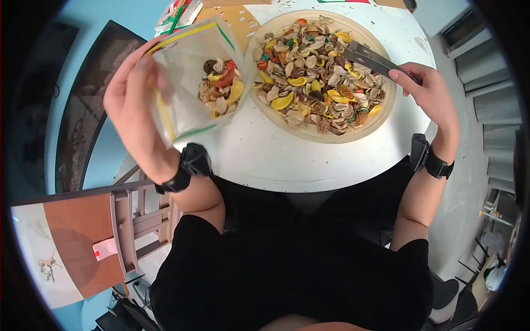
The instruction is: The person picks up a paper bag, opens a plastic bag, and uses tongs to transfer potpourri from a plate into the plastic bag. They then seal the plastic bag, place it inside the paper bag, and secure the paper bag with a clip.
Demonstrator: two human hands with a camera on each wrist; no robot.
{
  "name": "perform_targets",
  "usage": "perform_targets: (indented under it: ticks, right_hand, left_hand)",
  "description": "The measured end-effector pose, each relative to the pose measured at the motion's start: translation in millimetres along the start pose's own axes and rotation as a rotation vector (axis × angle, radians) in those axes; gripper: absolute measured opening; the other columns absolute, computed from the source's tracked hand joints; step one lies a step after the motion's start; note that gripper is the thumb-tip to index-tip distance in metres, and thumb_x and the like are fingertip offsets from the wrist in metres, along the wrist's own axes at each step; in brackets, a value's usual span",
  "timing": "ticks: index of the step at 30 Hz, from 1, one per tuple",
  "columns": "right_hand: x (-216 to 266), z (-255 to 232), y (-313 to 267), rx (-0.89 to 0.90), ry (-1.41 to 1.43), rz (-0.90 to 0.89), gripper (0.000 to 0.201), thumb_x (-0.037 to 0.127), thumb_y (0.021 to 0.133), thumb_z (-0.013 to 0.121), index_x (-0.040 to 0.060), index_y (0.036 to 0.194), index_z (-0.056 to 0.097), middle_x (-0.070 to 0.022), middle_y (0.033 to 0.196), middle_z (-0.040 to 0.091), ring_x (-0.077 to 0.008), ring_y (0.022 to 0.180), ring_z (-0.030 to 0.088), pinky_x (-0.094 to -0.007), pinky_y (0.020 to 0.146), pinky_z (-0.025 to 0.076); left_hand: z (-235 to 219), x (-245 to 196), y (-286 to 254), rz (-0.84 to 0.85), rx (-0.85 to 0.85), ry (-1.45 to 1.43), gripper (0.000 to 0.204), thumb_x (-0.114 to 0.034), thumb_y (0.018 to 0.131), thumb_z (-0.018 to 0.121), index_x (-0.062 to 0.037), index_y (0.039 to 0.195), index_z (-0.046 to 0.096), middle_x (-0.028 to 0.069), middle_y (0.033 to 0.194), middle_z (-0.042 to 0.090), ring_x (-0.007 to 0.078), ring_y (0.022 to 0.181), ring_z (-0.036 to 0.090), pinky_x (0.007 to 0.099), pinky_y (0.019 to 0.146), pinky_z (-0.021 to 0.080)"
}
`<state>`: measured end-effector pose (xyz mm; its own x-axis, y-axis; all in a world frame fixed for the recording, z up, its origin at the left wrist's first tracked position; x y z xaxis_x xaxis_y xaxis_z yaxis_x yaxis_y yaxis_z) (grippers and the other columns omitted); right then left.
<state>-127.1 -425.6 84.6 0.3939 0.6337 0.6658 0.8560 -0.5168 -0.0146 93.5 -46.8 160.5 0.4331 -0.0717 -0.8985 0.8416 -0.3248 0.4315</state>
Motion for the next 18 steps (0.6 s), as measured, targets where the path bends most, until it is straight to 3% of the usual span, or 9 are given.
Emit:
perform_targets:
  ticks: [3,6,9,13,17,18]
  right_hand:
    - [5,0,-3,-0.014,-0.006,0.04,0.044,0.042,0.093,0.075,-0.0015,0.096,0.076,-0.0014,0.066,0.059,-0.0091,0.064,0.052,-0.0267,0.06,0.039]
    - [7,-2,-3,-0.047,-0.022,0.05,0.043,0.042,0.093,0.075,-0.0012,0.095,0.076,-0.0002,0.065,0.058,-0.008,0.065,0.051,-0.0263,0.059,0.038]
    - [12,-3,0,-0.068,-0.018,0.061,0.042,0.043,0.093,0.075,0.0003,0.095,0.077,0.0011,0.065,0.058,-0.0072,0.063,0.05,-0.0259,0.058,0.037]
    - [10,-6,2,-0.065,-0.034,0.099,0.045,0.046,0.093,0.073,0.0013,0.096,0.077,0.002,0.064,0.056,-0.0064,0.062,0.048,-0.0256,0.056,0.036]
    - [4,-6,8,-0.053,-0.083,0.102,0.05,0.052,0.093,0.071,0.0022,0.098,0.078,0.0008,0.066,0.057,-0.0079,0.062,0.05,-0.0265,0.055,0.038]
    - [4,-3,9,-0.026,-0.095,0.098,0.05,0.052,0.093,0.071,0.0024,0.099,0.078,0.0005,0.066,0.057,-0.0083,0.062,0.051,-0.0267,0.055,0.038]
  left_hand:
    - [-5,12,6,-0.026,0.011,0.111,0.028,-0.009,0.097,0.06,0.0074,0.115,0.073,0.0002,0.072,0.058,0.0067,0.061,0.05,0.0198,0.06,0.034]
    - [-2,-5,-7,-0.024,-0.041,-0.131,0.027,-0.009,0.096,0.061,0.0047,0.115,0.075,-0.0011,0.073,0.057,0.0052,0.064,0.048,0.0203,0.061,0.034]
    - [-10,24,13,-0.047,0.028,0.145,0.027,-0.009,0.097,0.06,0.0034,0.115,0.075,-0.0017,0.071,0.056,0.0045,0.063,0.047,0.0204,0.06,0.033]
    - [1,0,-4,-0.049,-0.006,-0.041,0.026,-0.009,0.097,0.06,0.0042,0.116,0.075,-0.002,0.07,0.055,0.0041,0.061,0.047,0.0196,0.06,0.033]
    - [1,11,6,-0.077,0.037,0.19,0.027,-0.006,0.097,0.058,0.0053,0.116,0.074,-0.0013,0.069,0.055,0.0038,0.061,0.046,0.0205,0.058,0.032]
    - [1,4,0,-0.04,0.028,0.086,0.027,-0.007,0.097,0.059,0.0052,0.116,0.074,-0.0007,0.069,0.055,0.0039,0.061,0.047,0.0204,0.058,0.032]
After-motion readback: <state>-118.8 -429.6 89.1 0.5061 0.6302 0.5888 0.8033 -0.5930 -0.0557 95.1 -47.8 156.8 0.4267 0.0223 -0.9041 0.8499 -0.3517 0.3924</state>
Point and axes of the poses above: each hand's wrist, its own y-axis towards the middle knuckle, its own z-axis out of the palm, x = y × z, the point moved 6 cm from there along y, towards the middle knuckle
